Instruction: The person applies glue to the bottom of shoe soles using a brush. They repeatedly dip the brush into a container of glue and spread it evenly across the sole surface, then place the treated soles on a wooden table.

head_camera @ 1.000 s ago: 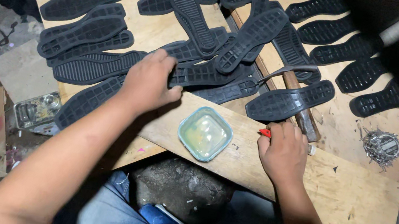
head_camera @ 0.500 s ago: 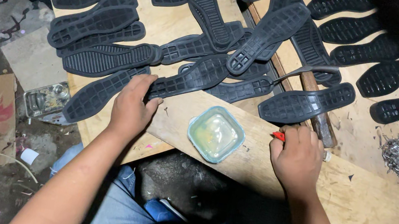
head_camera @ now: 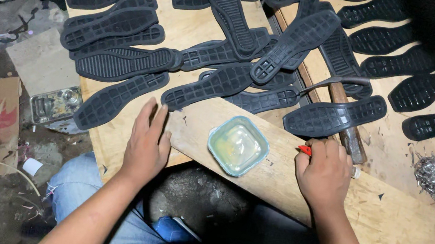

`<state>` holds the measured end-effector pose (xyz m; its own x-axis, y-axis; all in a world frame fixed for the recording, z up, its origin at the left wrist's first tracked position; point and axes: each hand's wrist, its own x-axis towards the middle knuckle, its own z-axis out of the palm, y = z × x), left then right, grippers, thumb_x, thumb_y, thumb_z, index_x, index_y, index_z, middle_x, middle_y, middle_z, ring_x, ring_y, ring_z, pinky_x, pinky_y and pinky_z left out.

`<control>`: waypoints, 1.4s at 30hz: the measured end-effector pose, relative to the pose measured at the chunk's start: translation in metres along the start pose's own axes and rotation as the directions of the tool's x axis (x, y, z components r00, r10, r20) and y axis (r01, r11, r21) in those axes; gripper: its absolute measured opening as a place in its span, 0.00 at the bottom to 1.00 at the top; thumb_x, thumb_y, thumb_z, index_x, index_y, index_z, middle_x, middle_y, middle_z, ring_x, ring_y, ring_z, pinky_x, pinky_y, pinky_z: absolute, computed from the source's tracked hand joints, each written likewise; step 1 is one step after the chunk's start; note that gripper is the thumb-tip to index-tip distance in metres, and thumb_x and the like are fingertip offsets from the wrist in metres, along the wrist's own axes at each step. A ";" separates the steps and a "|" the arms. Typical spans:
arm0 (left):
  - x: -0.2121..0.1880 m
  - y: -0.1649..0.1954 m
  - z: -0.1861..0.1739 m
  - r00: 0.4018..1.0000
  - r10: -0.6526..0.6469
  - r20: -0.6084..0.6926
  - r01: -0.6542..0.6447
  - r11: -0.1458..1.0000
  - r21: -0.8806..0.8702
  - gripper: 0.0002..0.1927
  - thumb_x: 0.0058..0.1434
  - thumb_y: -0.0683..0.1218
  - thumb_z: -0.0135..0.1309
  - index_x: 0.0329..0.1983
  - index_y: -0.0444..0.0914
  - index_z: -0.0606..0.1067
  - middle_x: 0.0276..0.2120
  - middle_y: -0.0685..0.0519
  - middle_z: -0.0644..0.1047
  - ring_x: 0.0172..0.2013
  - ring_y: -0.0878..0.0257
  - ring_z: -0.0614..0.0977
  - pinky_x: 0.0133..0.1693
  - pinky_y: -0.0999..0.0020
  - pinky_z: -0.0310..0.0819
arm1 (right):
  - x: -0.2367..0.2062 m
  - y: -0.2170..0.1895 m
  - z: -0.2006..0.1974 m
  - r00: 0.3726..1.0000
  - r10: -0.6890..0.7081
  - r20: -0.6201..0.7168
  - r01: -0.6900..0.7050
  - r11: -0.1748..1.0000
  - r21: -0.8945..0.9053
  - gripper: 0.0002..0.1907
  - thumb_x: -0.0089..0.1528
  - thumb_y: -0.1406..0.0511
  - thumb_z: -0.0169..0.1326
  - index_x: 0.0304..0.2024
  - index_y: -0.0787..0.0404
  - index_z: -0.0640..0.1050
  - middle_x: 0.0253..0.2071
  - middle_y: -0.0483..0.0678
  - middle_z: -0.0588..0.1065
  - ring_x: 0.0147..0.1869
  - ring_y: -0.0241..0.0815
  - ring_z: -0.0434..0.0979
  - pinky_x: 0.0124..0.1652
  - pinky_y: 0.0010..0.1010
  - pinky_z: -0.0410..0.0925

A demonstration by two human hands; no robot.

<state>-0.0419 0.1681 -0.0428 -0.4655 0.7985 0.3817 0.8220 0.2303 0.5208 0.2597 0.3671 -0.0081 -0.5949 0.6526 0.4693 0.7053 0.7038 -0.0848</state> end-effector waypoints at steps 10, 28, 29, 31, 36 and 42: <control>-0.136 -0.040 -0.094 0.973 -0.100 -0.206 0.169 0.919 0.355 0.28 0.58 0.47 0.58 0.61 0.34 0.73 0.65 0.34 0.67 0.67 0.33 0.65 0.69 0.37 0.58 | 0.001 -0.004 -0.018 0.971 -0.199 -0.130 0.203 0.979 0.016 0.19 0.56 0.65 0.63 0.50 0.57 0.80 0.44 0.47 0.73 0.50 0.49 0.71 0.51 0.43 0.61; -0.333 -0.034 -0.111 0.196 -0.981 0.015 0.967 0.196 0.162 0.25 0.66 0.57 0.53 0.52 0.31 0.77 0.48 0.35 0.75 0.50 0.41 0.73 0.54 0.49 0.66 | -0.031 -0.018 -0.030 0.953 -0.263 0.153 0.195 0.914 0.354 0.27 0.52 0.73 0.59 0.56 0.53 0.79 0.60 0.57 0.72 0.61 0.59 0.73 0.56 0.42 0.69; -0.343 -0.026 -0.112 0.169 -0.985 0.024 0.973 0.171 0.152 0.26 0.66 0.58 0.53 0.52 0.31 0.77 0.47 0.36 0.75 0.49 0.42 0.74 0.54 0.49 0.66 | -0.037 -0.018 -0.028 0.952 -0.257 0.163 0.184 0.912 0.367 0.27 0.52 0.73 0.58 0.56 0.55 0.79 0.60 0.58 0.72 0.61 0.59 0.73 0.56 0.42 0.68; -0.353 -0.018 -0.115 0.128 -0.991 0.035 0.982 0.132 0.132 0.26 0.66 0.59 0.53 0.50 0.31 0.78 0.45 0.37 0.77 0.47 0.43 0.75 0.52 0.50 0.68 | -0.048 -0.015 -0.023 0.951 -0.246 0.186 0.158 0.907 0.390 0.27 0.52 0.73 0.56 0.56 0.57 0.78 0.61 0.58 0.72 0.61 0.59 0.73 0.58 0.42 0.68; -0.377 -0.003 -0.131 0.015 -0.999 0.036 0.998 0.017 0.064 0.26 0.66 0.61 0.52 0.47 0.33 0.80 0.40 0.39 0.79 0.42 0.46 0.79 0.47 0.53 0.71 | -0.078 -0.001 -0.017 0.967 -0.246 0.063 0.222 0.938 0.265 0.18 0.63 0.69 0.58 0.56 0.62 0.79 0.58 0.58 0.74 0.54 0.56 0.74 0.55 0.40 0.68; -0.418 -0.013 -0.122 -0.028 -0.996 0.081 0.876 -0.064 -0.478 0.30 0.76 0.60 0.47 0.40 0.25 0.72 0.34 0.30 0.70 0.38 0.42 0.70 0.41 0.49 0.70 | -0.096 -0.058 0.031 0.861 -0.416 0.293 0.121 0.726 0.677 0.12 0.63 0.70 0.56 0.49 0.68 0.79 0.41 0.55 0.77 0.40 0.44 0.81 0.40 0.30 0.75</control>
<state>0.1013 -0.2366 -0.1157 -0.7792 -0.2069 -0.5916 -0.6170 0.4193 0.6660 0.2641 0.2721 -0.0757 -0.9187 0.3510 0.1812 0.1796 0.7797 -0.5998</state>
